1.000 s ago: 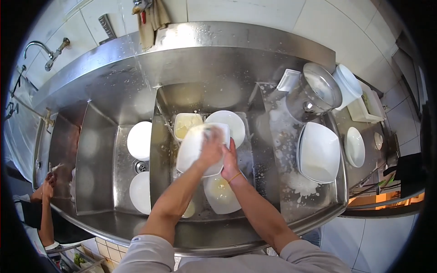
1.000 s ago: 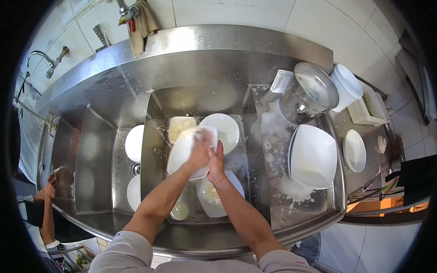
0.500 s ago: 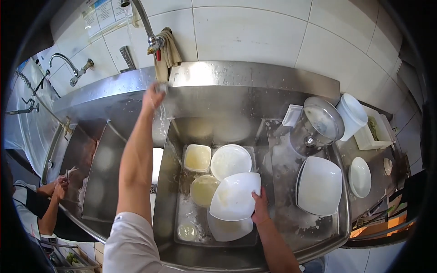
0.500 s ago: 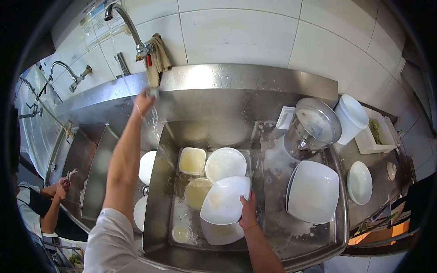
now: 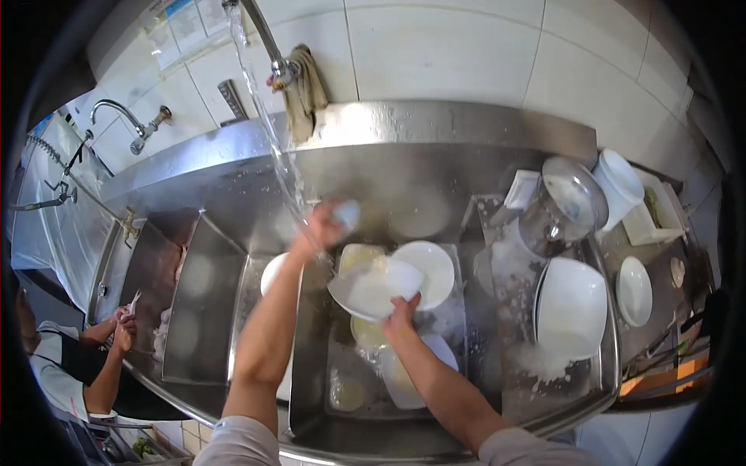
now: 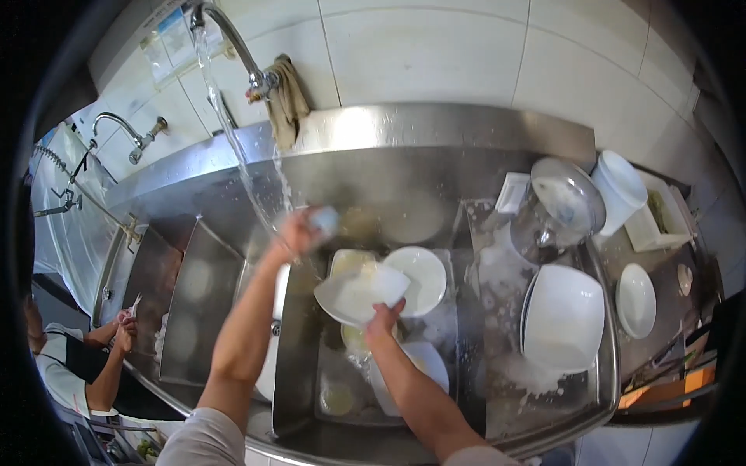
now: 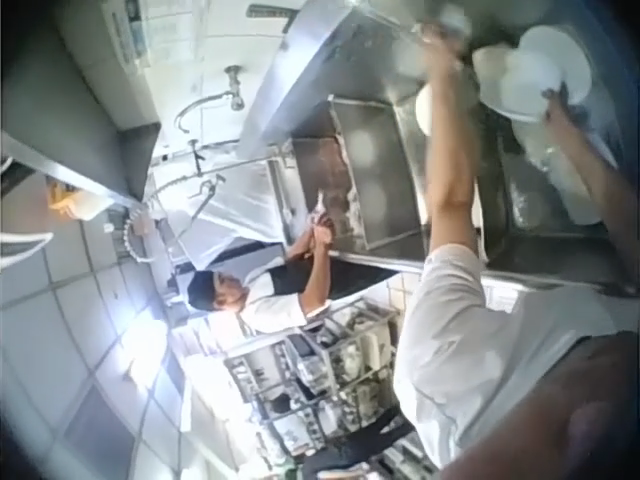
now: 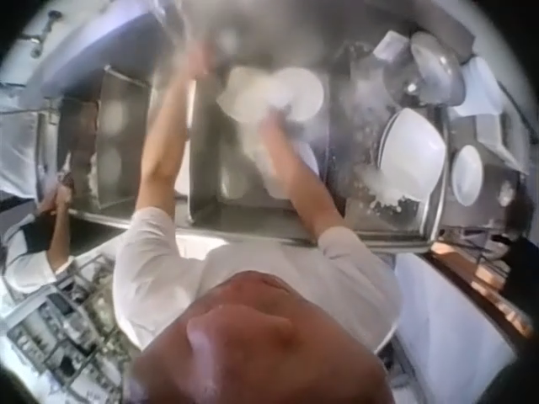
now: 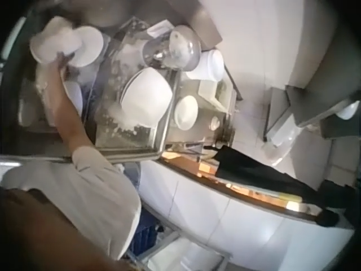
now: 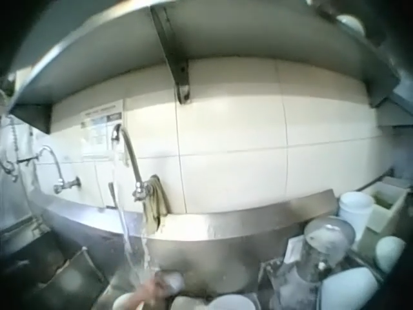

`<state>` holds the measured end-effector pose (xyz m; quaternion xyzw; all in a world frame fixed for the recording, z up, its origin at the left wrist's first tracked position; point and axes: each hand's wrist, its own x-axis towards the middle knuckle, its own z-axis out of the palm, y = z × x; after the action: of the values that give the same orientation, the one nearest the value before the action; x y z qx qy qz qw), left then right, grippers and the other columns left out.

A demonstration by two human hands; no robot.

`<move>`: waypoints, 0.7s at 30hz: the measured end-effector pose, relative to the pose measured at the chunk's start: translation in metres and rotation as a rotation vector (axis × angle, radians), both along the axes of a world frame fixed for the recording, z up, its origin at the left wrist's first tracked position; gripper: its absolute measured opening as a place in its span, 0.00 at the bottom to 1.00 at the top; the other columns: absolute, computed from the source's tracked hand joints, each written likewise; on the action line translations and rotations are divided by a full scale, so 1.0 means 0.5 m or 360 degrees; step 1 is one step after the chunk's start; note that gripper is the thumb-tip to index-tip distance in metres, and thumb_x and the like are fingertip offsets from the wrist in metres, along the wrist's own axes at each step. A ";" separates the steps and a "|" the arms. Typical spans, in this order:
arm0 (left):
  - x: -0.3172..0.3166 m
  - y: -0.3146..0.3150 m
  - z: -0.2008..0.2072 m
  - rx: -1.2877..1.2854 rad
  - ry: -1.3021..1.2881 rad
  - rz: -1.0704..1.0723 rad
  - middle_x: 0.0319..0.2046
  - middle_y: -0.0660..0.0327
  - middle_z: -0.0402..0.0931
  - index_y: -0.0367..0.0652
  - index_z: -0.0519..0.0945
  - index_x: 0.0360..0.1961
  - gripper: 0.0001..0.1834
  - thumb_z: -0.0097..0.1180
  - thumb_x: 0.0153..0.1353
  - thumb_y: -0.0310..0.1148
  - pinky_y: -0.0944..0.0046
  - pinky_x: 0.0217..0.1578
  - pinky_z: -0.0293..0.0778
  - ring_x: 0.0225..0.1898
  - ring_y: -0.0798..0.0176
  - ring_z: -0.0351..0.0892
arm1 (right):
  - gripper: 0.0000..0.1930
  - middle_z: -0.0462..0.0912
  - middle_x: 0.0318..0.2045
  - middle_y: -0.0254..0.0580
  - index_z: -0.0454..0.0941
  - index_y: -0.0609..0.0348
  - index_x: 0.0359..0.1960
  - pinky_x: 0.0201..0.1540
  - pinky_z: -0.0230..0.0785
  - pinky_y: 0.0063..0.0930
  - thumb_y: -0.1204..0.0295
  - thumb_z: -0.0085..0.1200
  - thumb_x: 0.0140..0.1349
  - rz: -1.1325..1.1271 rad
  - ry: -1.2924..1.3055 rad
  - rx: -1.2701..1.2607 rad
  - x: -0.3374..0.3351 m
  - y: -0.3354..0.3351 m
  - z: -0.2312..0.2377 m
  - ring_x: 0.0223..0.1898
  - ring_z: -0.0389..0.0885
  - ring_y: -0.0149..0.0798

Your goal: Organizing clean dishes from a rack and then washing and rinsing several ceramic bowls in a commercial kitchen sink.

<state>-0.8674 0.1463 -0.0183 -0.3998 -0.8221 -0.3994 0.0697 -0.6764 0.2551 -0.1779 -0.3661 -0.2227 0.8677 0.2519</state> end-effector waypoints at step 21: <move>0.424 0.224 -0.375 0.0017 -0.0151 -0.0371 0.65 0.45 0.47 0.46 0.53 0.66 0.35 0.49 0.57 0.32 0.40 0.65 0.37 0.67 0.36 0.40 | 0.26 0.65 0.58 0.40 0.52 0.51 0.64 0.57 0.60 0.35 0.67 0.44 0.65 0.0680 -0.0180 0.0097 0.208 0.150 0.008 0.57 0.66 0.39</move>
<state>-0.6552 0.2584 -0.2058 -0.4730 -0.7702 -0.4277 -0.0141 -0.5724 0.3301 -0.1741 -0.3511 -0.3350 0.8723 0.0603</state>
